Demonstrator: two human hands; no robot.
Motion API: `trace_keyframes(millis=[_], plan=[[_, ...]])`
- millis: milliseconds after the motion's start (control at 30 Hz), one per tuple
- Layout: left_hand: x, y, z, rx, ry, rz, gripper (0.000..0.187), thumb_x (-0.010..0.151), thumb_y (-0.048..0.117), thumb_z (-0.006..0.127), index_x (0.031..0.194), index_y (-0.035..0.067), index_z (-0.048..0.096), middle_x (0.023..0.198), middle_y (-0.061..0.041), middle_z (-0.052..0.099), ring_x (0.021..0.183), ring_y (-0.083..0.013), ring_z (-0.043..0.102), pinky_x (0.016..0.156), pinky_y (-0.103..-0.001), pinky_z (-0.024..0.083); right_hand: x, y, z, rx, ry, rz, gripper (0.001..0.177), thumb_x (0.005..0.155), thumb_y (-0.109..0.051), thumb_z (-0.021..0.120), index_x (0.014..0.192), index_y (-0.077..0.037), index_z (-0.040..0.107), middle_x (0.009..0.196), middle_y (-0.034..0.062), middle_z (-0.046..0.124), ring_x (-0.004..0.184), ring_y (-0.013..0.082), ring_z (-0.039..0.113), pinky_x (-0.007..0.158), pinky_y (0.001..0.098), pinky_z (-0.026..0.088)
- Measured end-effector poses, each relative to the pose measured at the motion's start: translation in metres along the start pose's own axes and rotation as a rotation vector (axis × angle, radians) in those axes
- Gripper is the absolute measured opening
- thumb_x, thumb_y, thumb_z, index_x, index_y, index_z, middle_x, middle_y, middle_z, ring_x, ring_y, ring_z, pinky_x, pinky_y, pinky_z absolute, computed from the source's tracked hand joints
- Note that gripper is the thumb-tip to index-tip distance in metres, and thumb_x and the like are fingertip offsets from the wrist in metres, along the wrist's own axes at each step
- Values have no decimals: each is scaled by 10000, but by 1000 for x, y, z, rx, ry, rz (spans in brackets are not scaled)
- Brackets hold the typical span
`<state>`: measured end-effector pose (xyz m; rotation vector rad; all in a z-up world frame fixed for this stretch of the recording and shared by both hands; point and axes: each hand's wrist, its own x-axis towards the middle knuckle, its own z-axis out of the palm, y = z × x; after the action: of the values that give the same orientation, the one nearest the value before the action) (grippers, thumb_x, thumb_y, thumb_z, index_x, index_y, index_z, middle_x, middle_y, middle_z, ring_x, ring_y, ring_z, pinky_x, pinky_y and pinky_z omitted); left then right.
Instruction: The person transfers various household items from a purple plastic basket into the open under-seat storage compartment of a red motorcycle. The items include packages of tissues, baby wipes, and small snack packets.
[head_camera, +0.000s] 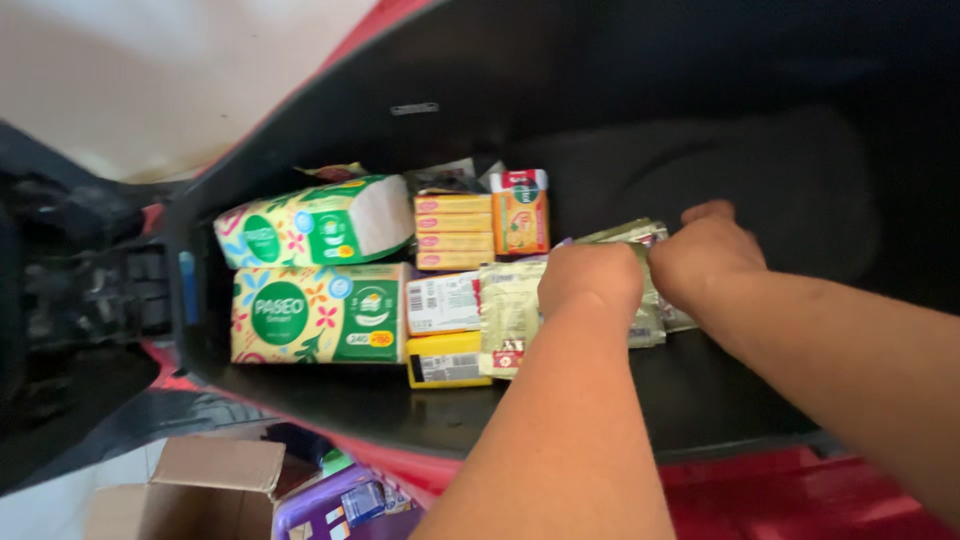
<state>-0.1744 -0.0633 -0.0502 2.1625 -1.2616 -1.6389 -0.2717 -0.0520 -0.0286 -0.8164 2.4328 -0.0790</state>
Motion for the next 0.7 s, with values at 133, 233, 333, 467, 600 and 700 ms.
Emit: trace_keyframes(millis=[133,233,333,467,600,700], plan=[[-29,-4,-28,-173,179,72,339,848,187,589,1095,3,731,1189,-222,720,1130,-383,676,974,-437,528,-28,-16,3,75,98,-118,808,782,-305,840,1472,-167,445,1453,225,486,1317,418,514,1057,485,454],[-53,-9,-54,-247,302,105,334,855,180,588,1126,33,719,1226,-199,688,1158,-382,646,986,-459,509,-51,-36,10,77,108,-190,845,737,-324,869,1461,-176,457,1465,222,467,1329,411,502,1070,483,446],[-72,-21,-85,-293,349,74,331,859,187,596,1138,45,704,1241,-193,681,1169,-375,644,989,-463,512,-78,-55,22,82,65,-259,899,704,-410,901,1453,-176,463,1452,217,482,1320,403,518,1079,473,443],[-92,-51,-128,-367,441,45,344,838,173,604,1152,60,686,1255,-171,671,1166,-360,651,983,-452,524,-119,-73,44,47,60,-399,852,725,-418,877,1432,-141,490,1390,230,550,1297,397,551,1076,457,451],[-108,-96,-163,-367,512,31,333,860,207,601,1142,64,705,1235,-167,681,1177,-349,639,990,-455,508,-167,-88,73,24,52,-557,779,732,-388,869,1394,-145,538,1335,224,589,1265,383,564,1040,450,461],[-117,-131,-191,-385,568,-21,353,861,209,601,1183,89,682,1272,-158,657,1193,-343,625,989,-455,504,-207,-97,96,15,32,-638,713,741,-334,844,1367,-134,569,1299,203,640,1251,358,589,1024,446,478]])
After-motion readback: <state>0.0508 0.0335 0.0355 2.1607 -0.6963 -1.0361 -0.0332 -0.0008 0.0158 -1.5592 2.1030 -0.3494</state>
